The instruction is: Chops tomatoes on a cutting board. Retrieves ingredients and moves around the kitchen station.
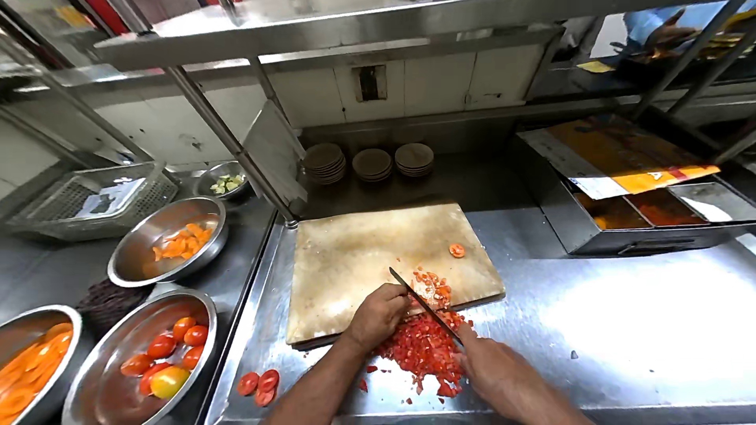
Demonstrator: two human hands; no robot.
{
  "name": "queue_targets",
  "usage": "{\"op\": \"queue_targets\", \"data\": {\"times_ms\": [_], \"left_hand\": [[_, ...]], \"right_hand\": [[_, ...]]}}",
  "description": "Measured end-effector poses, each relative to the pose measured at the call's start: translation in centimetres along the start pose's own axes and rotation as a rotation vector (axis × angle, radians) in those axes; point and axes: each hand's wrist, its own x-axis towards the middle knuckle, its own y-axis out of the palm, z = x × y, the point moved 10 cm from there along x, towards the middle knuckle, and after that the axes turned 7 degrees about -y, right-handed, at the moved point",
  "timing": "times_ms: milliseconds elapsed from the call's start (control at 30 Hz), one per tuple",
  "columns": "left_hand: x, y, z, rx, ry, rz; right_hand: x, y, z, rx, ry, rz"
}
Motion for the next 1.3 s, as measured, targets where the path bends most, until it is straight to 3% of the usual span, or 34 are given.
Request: {"op": "queue_targets", "data": {"times_ms": [133, 300, 400, 500, 600, 733, 900, 967, 1100, 1233, 1300], "left_hand": [[0.3, 0.2, 0.0, -0.029, 0.009, 0.019], [0.3, 0.3, -0.2, -0.012, 0.024, 0.026], [0.0, 0.4, -0.1, -0.005, 0.020, 0.032], [0.1, 0.3, -0.2, 0.002, 0.022, 0.022], [0.3, 0.2, -0.2, 0.011, 0.030, 0.020], [0.2, 0.3, -0.2, 0.008, 0.026, 0.014], [0.8, 0.1, 0.8, -0.001, -0.090, 0.042], [1.2, 0.1, 0.9, 0.040, -0.114, 0.078], [2.6, 0.3, 0.4, 0.186, -0.208, 0.348], [2.3, -1.1, 0.0, 0.208, -0.098, 0.099], [2.1, -0.8, 0.3, 0.156, -0.082, 0.088]], "right_hand": [[4.1, 1.9, -0.8, 0.098, -0.077, -0.084], [0.9, -0.6, 0.2, 0.022, -0.039, 0.009], [3.2, 2.2, -0.5, 0.092, -0.051, -0.061], [4.3, 1.2, -0.7, 0.128, -0.108, -0.050], [2.1, -0.6, -0.2, 0.068, -0.092, -0.005], [4.3, 2.4, -0.6, 0.138, -0.082, -0.058], [4.9, 2.1, -0.6, 0.140, -0.115, -0.059], [4.5, 2.0, -0.4, 0.085, -0.103, -0.063], [3.6, 1.8, 0.3, -0.035, -0.094, -0.062], [1.4, -0.3, -0.1, 0.054, -0.073, -0.081], [0.5, -1.1, -1.0, 0.089, -0.029, -0.115]]}}
